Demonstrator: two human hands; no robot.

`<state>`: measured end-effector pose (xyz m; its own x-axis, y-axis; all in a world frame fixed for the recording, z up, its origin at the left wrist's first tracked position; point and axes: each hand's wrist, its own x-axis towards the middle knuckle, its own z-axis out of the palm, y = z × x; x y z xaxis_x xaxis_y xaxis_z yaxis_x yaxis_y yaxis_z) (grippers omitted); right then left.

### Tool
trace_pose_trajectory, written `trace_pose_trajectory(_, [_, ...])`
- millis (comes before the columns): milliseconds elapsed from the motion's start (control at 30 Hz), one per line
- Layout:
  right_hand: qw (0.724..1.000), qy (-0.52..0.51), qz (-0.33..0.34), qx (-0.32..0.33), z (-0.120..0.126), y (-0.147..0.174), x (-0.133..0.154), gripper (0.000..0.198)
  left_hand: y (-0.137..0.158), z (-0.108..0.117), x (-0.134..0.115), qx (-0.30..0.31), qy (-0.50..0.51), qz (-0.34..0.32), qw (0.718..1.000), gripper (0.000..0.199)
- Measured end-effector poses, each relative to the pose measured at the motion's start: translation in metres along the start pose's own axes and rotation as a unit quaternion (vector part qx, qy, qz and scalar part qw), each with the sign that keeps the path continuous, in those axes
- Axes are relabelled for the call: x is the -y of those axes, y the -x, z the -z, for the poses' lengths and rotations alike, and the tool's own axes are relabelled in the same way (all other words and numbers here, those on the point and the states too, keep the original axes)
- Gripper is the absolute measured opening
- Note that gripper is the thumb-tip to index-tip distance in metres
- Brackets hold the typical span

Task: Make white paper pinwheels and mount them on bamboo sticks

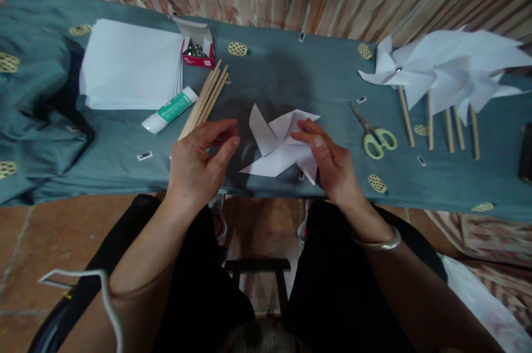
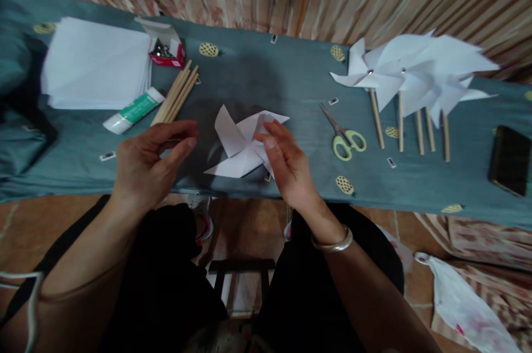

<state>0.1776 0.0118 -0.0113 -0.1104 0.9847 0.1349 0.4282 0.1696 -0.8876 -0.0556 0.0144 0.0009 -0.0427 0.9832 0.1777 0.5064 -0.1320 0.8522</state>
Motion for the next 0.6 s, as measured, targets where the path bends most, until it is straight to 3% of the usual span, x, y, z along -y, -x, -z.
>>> trace_pose_trajectory(133, [0.995, -0.083, -0.028, -0.05, 0.006, -0.006, -0.002, 0.03, 0.002, -0.003, -0.001, 0.018, -0.009, 0.02, 1.0, 0.027])
trace_pose_trajectory(333, [0.982, -0.121, -0.083, -0.121, 0.013, -0.012, -0.01, 0.011, 0.0, -0.009, -0.005, 0.005, 0.024, 0.02, 0.999, 0.027])
trace_pose_trajectory(600, [0.978, -0.131, -0.133, -0.096, -0.002, -0.015, -0.006, 0.016, 0.002, -0.026, -0.022, 0.04, 0.045, -0.026, 0.998, 0.021])
